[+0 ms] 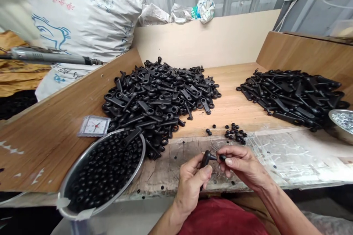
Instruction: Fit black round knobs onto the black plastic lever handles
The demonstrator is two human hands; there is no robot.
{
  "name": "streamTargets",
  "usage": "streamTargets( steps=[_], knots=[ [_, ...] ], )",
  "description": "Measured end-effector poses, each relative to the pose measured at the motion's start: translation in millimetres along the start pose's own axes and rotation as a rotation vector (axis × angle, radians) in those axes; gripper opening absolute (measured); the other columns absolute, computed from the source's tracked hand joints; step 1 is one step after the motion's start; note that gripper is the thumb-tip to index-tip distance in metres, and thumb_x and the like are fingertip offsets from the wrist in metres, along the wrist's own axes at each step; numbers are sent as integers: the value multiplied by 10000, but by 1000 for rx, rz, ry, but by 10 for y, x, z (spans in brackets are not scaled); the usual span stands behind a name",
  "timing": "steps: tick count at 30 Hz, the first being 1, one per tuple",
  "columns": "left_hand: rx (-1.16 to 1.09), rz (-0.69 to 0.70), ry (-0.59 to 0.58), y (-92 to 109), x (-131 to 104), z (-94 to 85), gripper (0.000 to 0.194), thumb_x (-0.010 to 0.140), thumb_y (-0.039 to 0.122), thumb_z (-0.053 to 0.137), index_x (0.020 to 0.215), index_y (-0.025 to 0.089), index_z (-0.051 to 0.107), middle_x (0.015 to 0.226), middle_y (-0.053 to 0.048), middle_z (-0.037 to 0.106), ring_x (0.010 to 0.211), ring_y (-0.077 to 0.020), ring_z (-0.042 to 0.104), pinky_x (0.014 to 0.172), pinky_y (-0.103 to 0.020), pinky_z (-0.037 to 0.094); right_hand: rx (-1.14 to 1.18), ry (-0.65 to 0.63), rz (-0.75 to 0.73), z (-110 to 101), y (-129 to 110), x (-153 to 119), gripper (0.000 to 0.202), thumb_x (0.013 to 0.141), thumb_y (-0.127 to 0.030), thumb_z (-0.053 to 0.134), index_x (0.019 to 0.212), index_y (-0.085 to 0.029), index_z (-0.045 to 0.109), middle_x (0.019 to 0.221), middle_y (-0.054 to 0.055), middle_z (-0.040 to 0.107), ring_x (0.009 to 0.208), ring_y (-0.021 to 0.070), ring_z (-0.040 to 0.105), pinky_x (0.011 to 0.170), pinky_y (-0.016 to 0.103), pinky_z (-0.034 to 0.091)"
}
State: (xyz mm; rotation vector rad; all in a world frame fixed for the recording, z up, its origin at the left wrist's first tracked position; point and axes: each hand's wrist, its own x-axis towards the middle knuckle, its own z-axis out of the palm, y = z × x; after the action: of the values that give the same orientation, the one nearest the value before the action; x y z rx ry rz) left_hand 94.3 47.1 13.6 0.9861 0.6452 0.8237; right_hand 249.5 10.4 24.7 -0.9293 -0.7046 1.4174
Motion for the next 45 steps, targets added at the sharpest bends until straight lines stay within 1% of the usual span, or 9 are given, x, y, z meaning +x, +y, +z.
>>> streamTargets(
  steps=[8,14,17,23,27,32,38,42,45],
  knots=[
    [57,49,3,-2,-38,-50,333,689,439,641,827,136,656,550,29,471,428,-39,314,381,-169,247,76,-32,49,119,128,21,193,595,-249,768,769,-181,721,619,45,667,478,116,587,385,175,463],
    [-90,-33,115,39,-15,-65,332,650,432,657,769,128,594,494,53,448,366,-27,312,362,-171,204,-290,-21,-62,119,116,-2,185,669,-297,708,816,-185,727,660,32,646,536,109,558,462,199,475],
    [-130,-64,124,52,-12,-75,310,654,417,648,754,135,565,496,55,460,348,-24,318,354,-168,197,-363,-36,-40,104,76,-15,196,685,-330,690,790,-164,698,613,21,619,524,112,554,440,190,461],
    [-95,-44,121,47,-57,-38,308,662,419,648,735,131,569,504,50,456,366,-24,321,362,-167,200,-69,-64,53,111,97,11,253,696,-350,683,762,-166,522,587,21,634,438,116,576,330,148,414],
    [12,15,91,1,-76,-30,344,670,441,646,794,122,625,536,32,464,415,-40,335,373,-168,235,92,-70,97,178,169,36,283,711,-346,672,880,-160,542,586,18,632,447,121,590,323,149,437],
    [187,106,91,-39,-90,-42,321,721,430,612,871,149,644,579,16,536,425,-52,358,384,-177,280,227,-46,119,256,271,51,261,695,-348,694,803,-142,575,535,17,621,403,115,573,303,148,437],
    [422,262,116,-51,-100,-37,225,771,345,569,907,182,645,700,0,636,636,-130,572,629,-227,473,299,60,86,299,275,62,265,608,-328,764,706,-119,635,464,-18,576,325,50,487,284,94,378],
    [577,316,147,-148,-98,-101,314,800,301,540,1088,189,595,1007,-38,655,919,-185,592,838,-275,456,334,84,119,299,236,48,242,565,-286,793,710,-136,669,468,-11,593,320,57,493,270,99,378],
    [628,340,139,-187,-101,-122,359,818,293,514,1155,175,554,1110,-55,621,1011,-198,568,904,-295,431,334,81,105,281,225,31,223,576,-275,786,723,-141,686,472,1,605,325,70,508,266,108,386]
  ],
)
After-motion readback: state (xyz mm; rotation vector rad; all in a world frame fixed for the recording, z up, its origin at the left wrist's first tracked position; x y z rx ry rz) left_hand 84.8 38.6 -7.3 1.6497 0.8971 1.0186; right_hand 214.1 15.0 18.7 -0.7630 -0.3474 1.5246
